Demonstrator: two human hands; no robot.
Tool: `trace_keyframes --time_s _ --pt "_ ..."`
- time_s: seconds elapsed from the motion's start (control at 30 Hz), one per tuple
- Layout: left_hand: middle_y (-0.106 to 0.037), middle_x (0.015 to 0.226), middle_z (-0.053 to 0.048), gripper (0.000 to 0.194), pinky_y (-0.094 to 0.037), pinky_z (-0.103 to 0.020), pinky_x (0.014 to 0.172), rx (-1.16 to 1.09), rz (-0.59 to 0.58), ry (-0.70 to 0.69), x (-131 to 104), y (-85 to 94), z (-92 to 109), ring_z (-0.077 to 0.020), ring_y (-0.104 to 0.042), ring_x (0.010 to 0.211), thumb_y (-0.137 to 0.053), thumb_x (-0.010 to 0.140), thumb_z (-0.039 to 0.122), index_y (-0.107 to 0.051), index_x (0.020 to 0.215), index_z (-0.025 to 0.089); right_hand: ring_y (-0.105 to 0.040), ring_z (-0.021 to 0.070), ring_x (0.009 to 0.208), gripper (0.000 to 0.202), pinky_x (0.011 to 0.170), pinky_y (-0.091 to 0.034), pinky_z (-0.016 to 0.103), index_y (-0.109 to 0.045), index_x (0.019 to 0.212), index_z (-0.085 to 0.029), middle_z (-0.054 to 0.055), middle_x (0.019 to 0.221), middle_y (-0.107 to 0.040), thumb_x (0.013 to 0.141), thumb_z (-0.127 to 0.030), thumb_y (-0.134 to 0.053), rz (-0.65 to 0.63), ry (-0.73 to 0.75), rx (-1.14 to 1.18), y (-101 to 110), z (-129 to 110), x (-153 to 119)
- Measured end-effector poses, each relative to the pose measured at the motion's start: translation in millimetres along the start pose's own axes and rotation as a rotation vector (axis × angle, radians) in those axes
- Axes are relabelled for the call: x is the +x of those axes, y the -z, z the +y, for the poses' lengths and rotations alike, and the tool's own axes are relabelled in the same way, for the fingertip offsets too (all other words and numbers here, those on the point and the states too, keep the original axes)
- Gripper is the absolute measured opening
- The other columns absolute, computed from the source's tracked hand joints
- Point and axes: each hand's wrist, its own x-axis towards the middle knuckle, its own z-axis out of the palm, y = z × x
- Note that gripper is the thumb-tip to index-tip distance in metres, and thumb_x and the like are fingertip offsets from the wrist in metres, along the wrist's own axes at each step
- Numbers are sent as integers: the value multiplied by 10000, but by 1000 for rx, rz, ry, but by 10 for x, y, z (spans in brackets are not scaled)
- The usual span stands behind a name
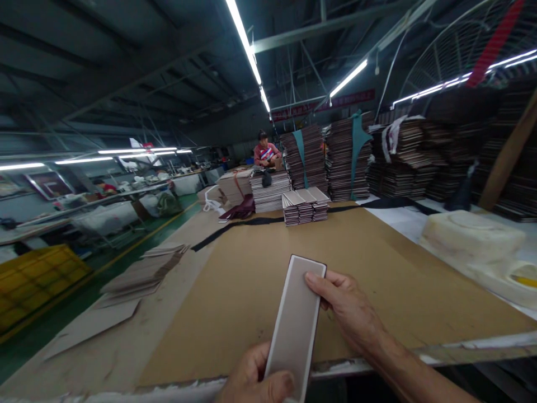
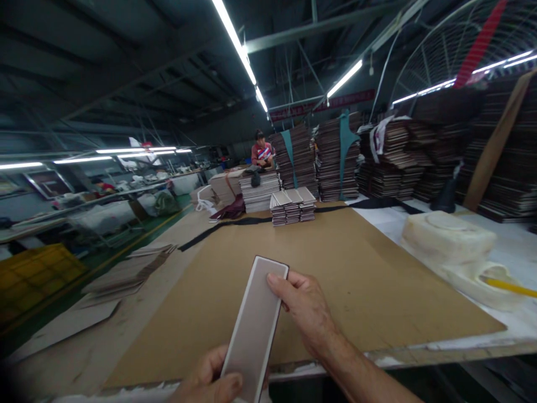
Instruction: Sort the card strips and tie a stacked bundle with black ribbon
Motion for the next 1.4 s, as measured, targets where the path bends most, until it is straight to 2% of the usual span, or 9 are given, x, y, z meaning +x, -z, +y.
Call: trace_keyframes --time_s 0.1,0.2,0.3,0.43,0.8,1.03,1.23,1.3,1.4 --pt "-701 1071 -184 687 -520 -295 778 -96 -24 36 19 -83 170 -246 -687 907 -704 762 677 -641 1131 101 -479 132 604 512 574 -339 253 -732 859 -140 30 686 -628 752 -641 -723 -51 -20 -24 -42 -20 -67" --pt "-709 1037 -210 595 -541 -285 719 -269 -55 -19 96 -201 192 -251 -716 857 -677 819 618 -624 1106 99 -481 119 547 494 524 -330 239 -714 840 -141 27 651 -627 769 -629 -712 -156 -63 0 -101 -93 -144" --pt "-720 989 -189 623 -558 -279 737 -464 -207 -95 184 -292 127 -244 -725 835 -673 818 623 -637 1137 89 -435 96 472 480 473 -304 225 -681 758 -145 5 571 -574 770 -623 -713 -241 -89 34 -131 -158 -191" --pt "-718 882 -131 768 -576 -281 674 -614 -351 -108 278 -343 59 -207 -715 712 -499 850 756 -600 1244 104 -437 81 496 477 496 -321 205 -674 715 -144 0 561 -557 769 -616 -723 -196 -60 -14 -123 -157 -195" --pt "-700 857 -132 796 -525 -242 593 -404 -184 -104 259 -358 4 -176 -676 643 -489 834 780 -557 1256 107 -454 95 459 481 381 -317 180 -678 757 -156 -16 548 -530 680 -618 -787 -94 -99 -4 -132 -196 -145" --pt "-667 831 -139 896 -501 -231 583 -313 -248 -74 316 -336 -55 -170 -654 636 -377 795 873 -624 1127 78 -446 90 468 494 395 -308 180 -666 752 -159 -18 557 -535 642 -619 -810 -80 -133 16 -70 -135 -162" --pt "-677 803 -105 905 -517 -250 573 -357 -194 -67 348 -345 24 -167 -644 592 -468 760 868 -558 1261 120 -454 87 489 502 458 -349 194 -645 716 -158 -17 555 -547 676 -640 -779 -114 -135 -32 -38 -177 -161" --pt "-670 786 -107 895 -510 -248 564 -309 -190 -52 347 -327 24 -168 -638 585 -444 761 878 -593 1201 113 -460 90 487 493 455 -339 195 -616 691 -165 -19 550 -553 651 -618 -807 -104 -128 -27 -24 -164 -159" --pt "-642 741 -126 925 -482 -229 540 -224 -198 -9 355 -313 -20 -157 -614 570 -349 753 918 -674 927 69 -456 90 478 491 451 -324 197 -588 667 -169 -22 537 -551 621 -592 -834 -82 -124 -4 -18 -111 -156"
